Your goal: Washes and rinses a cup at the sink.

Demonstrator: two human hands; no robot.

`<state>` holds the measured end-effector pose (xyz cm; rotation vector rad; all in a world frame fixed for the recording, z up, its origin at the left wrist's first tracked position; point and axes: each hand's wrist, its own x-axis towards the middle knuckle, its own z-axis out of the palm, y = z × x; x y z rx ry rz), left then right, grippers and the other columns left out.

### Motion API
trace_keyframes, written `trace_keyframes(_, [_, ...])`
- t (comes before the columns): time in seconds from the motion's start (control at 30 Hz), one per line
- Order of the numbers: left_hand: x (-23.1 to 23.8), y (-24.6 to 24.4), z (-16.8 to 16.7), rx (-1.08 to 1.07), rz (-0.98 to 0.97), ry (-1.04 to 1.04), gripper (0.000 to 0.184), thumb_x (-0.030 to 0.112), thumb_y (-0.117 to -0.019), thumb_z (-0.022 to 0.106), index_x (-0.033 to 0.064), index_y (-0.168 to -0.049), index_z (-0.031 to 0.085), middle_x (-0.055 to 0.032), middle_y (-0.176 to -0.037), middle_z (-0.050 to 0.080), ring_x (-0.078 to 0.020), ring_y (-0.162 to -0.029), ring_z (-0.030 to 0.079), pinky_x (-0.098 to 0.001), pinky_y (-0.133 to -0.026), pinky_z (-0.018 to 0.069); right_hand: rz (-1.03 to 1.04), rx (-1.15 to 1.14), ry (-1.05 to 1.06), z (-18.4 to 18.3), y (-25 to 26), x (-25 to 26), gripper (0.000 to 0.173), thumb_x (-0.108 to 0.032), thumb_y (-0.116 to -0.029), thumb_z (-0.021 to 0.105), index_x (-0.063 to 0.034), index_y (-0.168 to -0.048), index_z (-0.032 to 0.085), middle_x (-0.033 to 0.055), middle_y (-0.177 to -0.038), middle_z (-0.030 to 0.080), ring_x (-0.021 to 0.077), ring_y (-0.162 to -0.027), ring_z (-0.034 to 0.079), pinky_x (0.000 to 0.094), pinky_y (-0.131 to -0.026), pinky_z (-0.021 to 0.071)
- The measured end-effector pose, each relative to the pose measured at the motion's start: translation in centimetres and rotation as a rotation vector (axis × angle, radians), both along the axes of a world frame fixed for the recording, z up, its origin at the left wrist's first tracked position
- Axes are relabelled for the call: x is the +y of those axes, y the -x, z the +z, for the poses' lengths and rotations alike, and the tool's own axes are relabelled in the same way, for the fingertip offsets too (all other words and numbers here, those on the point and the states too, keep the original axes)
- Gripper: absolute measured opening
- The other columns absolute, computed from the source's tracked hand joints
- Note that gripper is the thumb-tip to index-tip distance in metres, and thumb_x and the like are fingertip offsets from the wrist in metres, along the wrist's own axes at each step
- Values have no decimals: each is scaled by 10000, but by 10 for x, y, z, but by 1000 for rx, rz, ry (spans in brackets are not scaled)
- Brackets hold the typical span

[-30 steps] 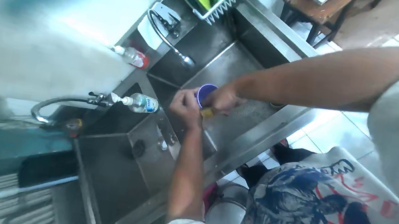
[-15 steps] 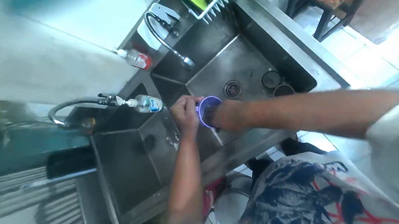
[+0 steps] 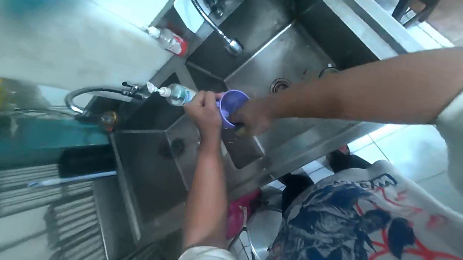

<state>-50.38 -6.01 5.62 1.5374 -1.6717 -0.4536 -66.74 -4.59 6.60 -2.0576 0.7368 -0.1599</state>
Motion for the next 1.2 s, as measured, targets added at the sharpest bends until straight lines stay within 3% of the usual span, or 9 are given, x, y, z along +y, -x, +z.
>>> trace_keyframes(0.1, [5, -33, -16, -16, -36, 322, 308, 23, -939, 476, -87, -754, 696, -130, -788, 726, -112, -774, 703, -259, -749, 564, -326, -278, -601, 9, -26, -4, 203, -189, -1075, 519, -10, -1010, 589, 45, -693, 476, 101, -546, 442, 250, -519, 389])
trace_keyframes(0.27, [-1, -117, -37, -115, -61, 540, 339, 62, -939, 489, -57, -653, 628, -186, -820, 715, -204, -805, 723, -294, -746, 582, -682, -762, -1266, -10, -67, -1, 118, -72, -957, 440, -132, -906, 528, -13, -686, 550, 49, -496, 493, 205, -449, 437])
trace_keyframes(0.37, [10, -190, -50, -8, 138, 274, 300, 53, -1012, 481, -107, -875, 695, -170, -935, 709, -159, -888, 687, -298, -848, 564, -774, -774, -1190, -29, -76, 2, 132, -56, -891, 446, -129, -906, 554, 12, -779, 637, 75, -598, 599, 236, -508, 496])
trace_keyframes(0.5, [37, -276, -59, 237, 410, 121, 323, 79, -1047, 419, -81, -969, 688, -81, -838, 667, -67, -762, 630, -261, -746, 545, -886, -620, -1063, -51, -103, -14, 125, -95, -909, 444, -136, -936, 559, 3, -794, 639, 75, -609, 604, 240, -513, 507])
trace_keyframes(0.63, [70, -333, -60, 484, 650, -62, 303, 196, -1063, 478, 22, -887, 653, 9, -757, 602, -66, -709, 611, -292, -711, 548, -916, -396, -680, -65, -155, -37, 335, -162, -1011, 463, -115, -1317, 591, 36, -955, 650, 97, -640, 574, 261, -539, 490])
trace_keyframes(0.73, [90, -368, -67, 599, 640, -131, 342, 253, -1076, 447, 3, -950, 643, -39, -856, 635, -123, -836, 642, -369, -820, 555, -534, -150, 7, -81, -185, -51, 511, 33, -955, 561, -33, -1461, 541, 164, -1304, 668, 227, -1061, 689, 411, -905, 575])
trace_keyframes(0.83, [103, -389, -80, 580, 621, -165, 330, 221, -1072, 432, -17, -974, 639, -44, -868, 633, -116, -852, 638, -354, -829, 549, -146, 86, 529, -105, -203, -69, 619, 22, -860, 687, -68, -1462, 570, 169, -1507, 554, 396, -1423, 491, 588, -1081, 481])
trace_keyframes(1.07, [109, -398, -88, 725, 575, -158, 299, 149, -1075, 388, 123, -829, 557, 80, -746, 536, -24, -740, 562, -233, -768, 507, -121, 395, 370, -124, -213, -74, 791, -168, -735, 873, -161, -1465, 568, 167, -1688, 275, 450, -1555, 210, 653, -1218, 227])
trace_keyframes(1.2, [108, -391, -85, 643, 603, -215, 320, 216, -1106, 385, -35, -1099, 585, -43, -993, 558, -93, -950, 553, -301, -914, 473, -351, 325, 326, -128, -224, -69, 463, -220, -883, 771, -158, -1331, 669, 254, -1562, 434, 467, -1433, 425, 635, -1127, 388])
